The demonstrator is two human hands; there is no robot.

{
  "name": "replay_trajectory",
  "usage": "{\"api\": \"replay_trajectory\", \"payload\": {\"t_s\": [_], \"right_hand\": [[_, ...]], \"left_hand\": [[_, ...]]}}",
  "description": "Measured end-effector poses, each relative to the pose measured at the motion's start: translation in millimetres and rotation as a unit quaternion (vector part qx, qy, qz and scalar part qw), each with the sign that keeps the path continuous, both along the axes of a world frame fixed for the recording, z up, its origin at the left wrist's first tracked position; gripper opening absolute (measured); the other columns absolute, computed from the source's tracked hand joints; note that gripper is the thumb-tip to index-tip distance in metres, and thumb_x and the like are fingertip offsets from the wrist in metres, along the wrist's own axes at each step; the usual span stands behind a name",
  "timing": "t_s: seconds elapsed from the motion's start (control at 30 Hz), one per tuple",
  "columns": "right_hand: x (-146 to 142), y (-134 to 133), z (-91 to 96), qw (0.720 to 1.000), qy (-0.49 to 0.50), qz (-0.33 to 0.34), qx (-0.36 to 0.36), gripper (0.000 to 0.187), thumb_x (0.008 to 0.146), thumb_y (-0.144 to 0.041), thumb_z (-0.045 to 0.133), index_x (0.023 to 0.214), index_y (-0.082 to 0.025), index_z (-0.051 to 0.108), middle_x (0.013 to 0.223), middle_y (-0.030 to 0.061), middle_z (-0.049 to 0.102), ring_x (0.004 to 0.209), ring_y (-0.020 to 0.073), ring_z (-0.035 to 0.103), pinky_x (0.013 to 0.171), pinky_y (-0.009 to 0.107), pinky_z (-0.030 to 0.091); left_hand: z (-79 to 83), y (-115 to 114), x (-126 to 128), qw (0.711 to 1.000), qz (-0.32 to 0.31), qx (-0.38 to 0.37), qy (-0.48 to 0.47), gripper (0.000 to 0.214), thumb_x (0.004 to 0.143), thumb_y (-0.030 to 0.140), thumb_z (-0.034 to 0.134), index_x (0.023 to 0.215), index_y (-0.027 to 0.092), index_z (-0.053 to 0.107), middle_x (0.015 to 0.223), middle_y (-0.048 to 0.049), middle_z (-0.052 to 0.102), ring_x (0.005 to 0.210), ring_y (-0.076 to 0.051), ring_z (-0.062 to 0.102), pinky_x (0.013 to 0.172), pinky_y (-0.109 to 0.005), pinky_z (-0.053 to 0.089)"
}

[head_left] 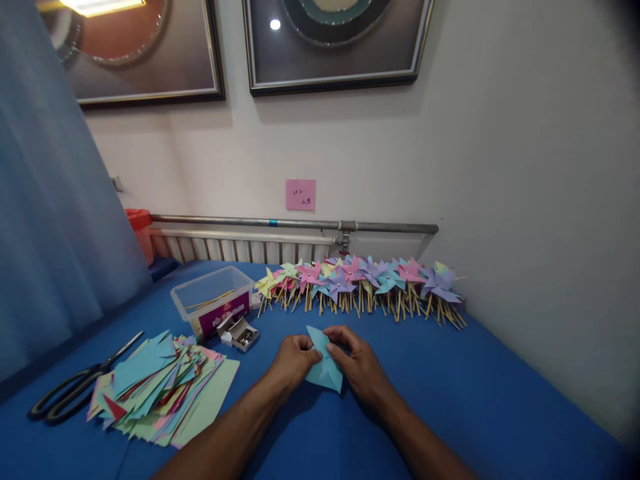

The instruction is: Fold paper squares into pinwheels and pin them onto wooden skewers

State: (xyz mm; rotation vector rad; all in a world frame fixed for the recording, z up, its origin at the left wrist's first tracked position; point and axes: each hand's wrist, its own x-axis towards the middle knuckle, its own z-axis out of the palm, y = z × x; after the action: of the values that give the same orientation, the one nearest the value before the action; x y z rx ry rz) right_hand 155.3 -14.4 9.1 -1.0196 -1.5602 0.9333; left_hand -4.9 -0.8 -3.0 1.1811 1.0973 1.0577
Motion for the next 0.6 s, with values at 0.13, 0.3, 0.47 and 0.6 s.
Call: {"api": "replay_trajectory", "payload": {"t_s": [0.13, 0.3, 0.47, 0.6], "right_hand": [[1.3, 3.3, -3.2, 1.000, -0.010, -0.020, 0.014, 0.018, 0.080, -0.034, 0.069, 0.094, -0.023, 0.068, 0.089, 0.0037, 0.073, 0.087, 0.0225, 0.066, 0.080, 0.034, 0.050], [3.5, 3.2, -2.4, 0.997, -0.070, -0.005, 0.020, 0.018, 0.085, -0.038, 0.061, 0.086, -0.021, 0.067, 0.083, 0.0025, 0.071, 0.079, 0.0198, 0.063, 0.074, 0.031, 0.048], [3.5, 2.5, -1.6, 0.995, -0.092, -0.009, 0.025, 0.013, 0.084, -0.033, 0.059, 0.085, -0.021, 0.066, 0.083, 0.0013, 0.070, 0.079, 0.0194, 0.062, 0.073, 0.030, 0.047], [3.0, 2.4, -1.7, 0.994, -0.107, -0.019, 0.023, 0.010, 0.082, -0.029, 0.059, 0.084, -0.021, 0.064, 0.084, 0.0013, 0.069, 0.081, 0.0199, 0.062, 0.075, 0.031, 0.047]], "left_hand": [[-1.8, 1.4, -0.8, 1.000, 0.002, -0.002, 0.003, 0.020, 0.058, 0.025, 0.067, 0.058, 0.020, 0.048, 0.048, 0.0054, 0.048, 0.042, -0.007, 0.037, 0.045, -0.023, 0.026], [-1.9, 2.1, -1.4, 1.000, -0.001, -0.010, -0.002, 0.019, 0.058, 0.026, 0.068, 0.058, 0.019, 0.050, 0.049, 0.0046, 0.050, 0.043, -0.008, 0.040, 0.046, -0.023, 0.028], [1.0, 0.7, -0.7, 1.000, 0.008, -0.012, 0.005, 0.019, 0.057, 0.025, 0.068, 0.057, 0.019, 0.049, 0.048, 0.0053, 0.049, 0.042, -0.007, 0.038, 0.046, -0.023, 0.028], [3.3, -0.9, -0.5, 1.000, 0.011, -0.011, 0.012, 0.020, 0.057, 0.025, 0.067, 0.056, 0.019, 0.049, 0.047, 0.0062, 0.047, 0.042, -0.007, 0.036, 0.045, -0.023, 0.026]]}}
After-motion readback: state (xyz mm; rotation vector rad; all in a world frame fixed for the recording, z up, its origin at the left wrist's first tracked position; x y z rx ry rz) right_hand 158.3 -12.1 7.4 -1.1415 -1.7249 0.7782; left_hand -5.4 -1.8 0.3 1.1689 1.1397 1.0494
